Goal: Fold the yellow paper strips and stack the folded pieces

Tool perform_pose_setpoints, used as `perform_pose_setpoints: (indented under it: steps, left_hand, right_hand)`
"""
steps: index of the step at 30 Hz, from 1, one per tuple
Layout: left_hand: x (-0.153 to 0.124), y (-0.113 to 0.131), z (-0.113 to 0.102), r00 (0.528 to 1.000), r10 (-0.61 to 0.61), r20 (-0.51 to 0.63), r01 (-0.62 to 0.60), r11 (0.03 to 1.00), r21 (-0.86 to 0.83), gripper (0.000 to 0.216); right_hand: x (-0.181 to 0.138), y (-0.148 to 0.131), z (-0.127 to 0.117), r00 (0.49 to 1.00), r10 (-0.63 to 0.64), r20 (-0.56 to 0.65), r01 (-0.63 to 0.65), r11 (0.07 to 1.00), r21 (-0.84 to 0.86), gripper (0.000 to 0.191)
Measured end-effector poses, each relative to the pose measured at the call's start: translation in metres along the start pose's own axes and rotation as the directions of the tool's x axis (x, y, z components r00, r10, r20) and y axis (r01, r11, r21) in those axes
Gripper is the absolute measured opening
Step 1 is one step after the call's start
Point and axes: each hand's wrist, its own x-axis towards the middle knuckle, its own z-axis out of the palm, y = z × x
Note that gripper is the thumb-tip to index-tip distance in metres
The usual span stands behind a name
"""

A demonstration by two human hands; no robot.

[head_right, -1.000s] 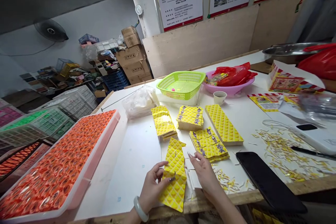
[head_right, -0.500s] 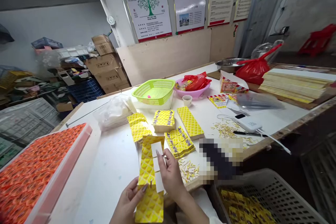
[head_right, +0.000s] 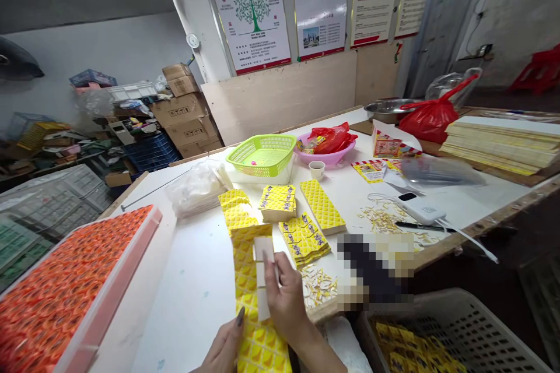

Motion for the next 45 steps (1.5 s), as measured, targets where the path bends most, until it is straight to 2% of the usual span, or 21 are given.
perform_pose_setpoints:
  steps: [2,5,9,12,14,16,18,22,24,26,27,28,29,30,32,33,34,37,39,42,45]
  left_hand:
    - [0.002,0.002,0.002,1.000,-0.016,-0.013,0.015,0.999,-0.040,0.063]
    - [0.007,0.000,0.001,0.997,-0.040,0.063,0.050,0.984,-0.170,0.076]
    - [0.012,-0.006,0.005,0.994,0.004,0.109,0.018,0.979,-0.203,0.057]
    - [0.012,-0.004,0.012,0.988,0.149,0.035,-0.144,0.984,-0.106,0.060]
    - [0.012,0.004,0.017,0.973,0.232,-0.004,-0.230,0.969,0.090,0.063]
    - [0.013,0.015,0.020,0.961,0.277,-0.001,-0.262,0.910,0.322,0.053]
    - [0.015,0.026,0.022,0.953,0.303,0.024,-0.278,0.838,0.469,0.033]
    - [0.018,0.036,0.026,0.929,0.364,0.072,-0.344,0.773,0.532,0.019]
    - [0.019,0.035,0.025,0.913,0.362,0.188,-0.403,0.729,0.552,0.021]
    - [0.019,0.032,0.018,0.897,0.299,0.324,-0.440,0.670,0.599,0.025]
    - [0.020,0.031,0.011,0.898,0.276,0.342,-0.437,0.643,0.629,0.027]
    - [0.022,0.030,0.002,0.908,0.288,0.305,-0.420,0.616,0.667,0.028]
    - [0.024,0.029,-0.008,0.914,0.341,0.221,-0.390,0.589,0.708,0.029]
    - [0.027,0.029,-0.018,0.898,0.427,0.108,-0.356,0.560,0.748,0.032]
    - [0.032,0.028,-0.034,0.801,0.597,-0.036,-0.315,0.472,0.823,0.039]
    - [0.035,0.026,-0.040,0.768,0.640,-0.020,-0.323,0.414,0.851,0.041]
    - [0.038,0.024,-0.043,0.762,0.645,0.046,-0.350,0.352,0.868,0.042]
    - [0.051,0.009,-0.042,0.814,0.502,0.291,-0.444,0.217,0.869,0.072]
    - [0.063,-0.006,-0.040,0.853,0.414,0.317,-0.422,0.190,0.886,0.089]
    - [0.085,-0.024,-0.040,0.882,0.370,0.292,-0.377,0.181,0.908,0.075]
    - [0.103,-0.032,-0.042,0.870,0.392,0.300,-0.395,0.187,0.899,0.044]
  right_hand:
    - [0.002,-0.001,-0.002,0.993,0.118,-0.026,-0.114,0.986,0.120,0.024]
    - [0.005,-0.002,-0.004,0.972,0.235,-0.009,-0.221,0.927,0.302,0.025]
    - [0.010,-0.003,-0.004,0.947,0.321,0.021,-0.294,0.839,0.457,0.028]
    - [0.015,-0.001,-0.003,0.910,0.411,0.046,-0.363,0.741,0.564,0.034]
    - [0.017,0.002,-0.003,0.894,0.445,0.045,-0.386,0.717,0.581,0.038]
    - [0.017,0.004,-0.004,0.895,0.444,0.034,-0.386,0.733,0.560,0.040]
    - [0.016,0.005,-0.005,0.905,0.425,0.028,-0.376,0.765,0.523,0.039]
    - [0.015,0.001,-0.006,0.930,0.368,-0.005,-0.325,0.829,0.455,0.037]
    - [0.017,0.001,-0.008,0.941,0.336,-0.049,-0.282,0.855,0.436,0.036]
    - [0.022,0.005,-0.013,0.947,0.308,-0.093,-0.246,0.879,0.408,0.036]
    - [0.024,0.007,-0.015,0.952,0.289,-0.105,-0.231,0.897,0.377,0.035]
    - [0.028,0.011,-0.018,0.958,0.266,-0.104,-0.218,0.917,0.334,0.034]
    - [0.031,0.014,-0.019,0.966,0.243,-0.090,-0.209,0.936,0.285,0.033]
    - [0.034,0.018,-0.019,0.973,0.222,-0.063,-0.202,0.950,0.237,0.032]
    - [0.041,0.027,-0.015,0.980,0.198,0.012,-0.197,0.966,0.168,0.032]
    - [0.044,0.031,-0.011,0.979,0.196,0.048,-0.201,0.969,0.146,0.033]
    - [0.046,0.036,-0.006,0.977,0.196,0.079,-0.205,0.971,0.124,0.034]
    - [0.049,0.051,0.009,0.968,0.191,0.163,-0.197,0.980,0.023,0.038]
    - [0.048,0.061,0.013,0.957,0.188,0.219,-0.178,0.982,-0.064,0.040]
    - [0.046,0.070,0.006,0.939,0.180,0.294,-0.122,0.971,-0.207,0.040]
    - [0.048,0.072,-0.008,0.923,0.171,0.345,-0.041,0.935,-0.353,0.035]
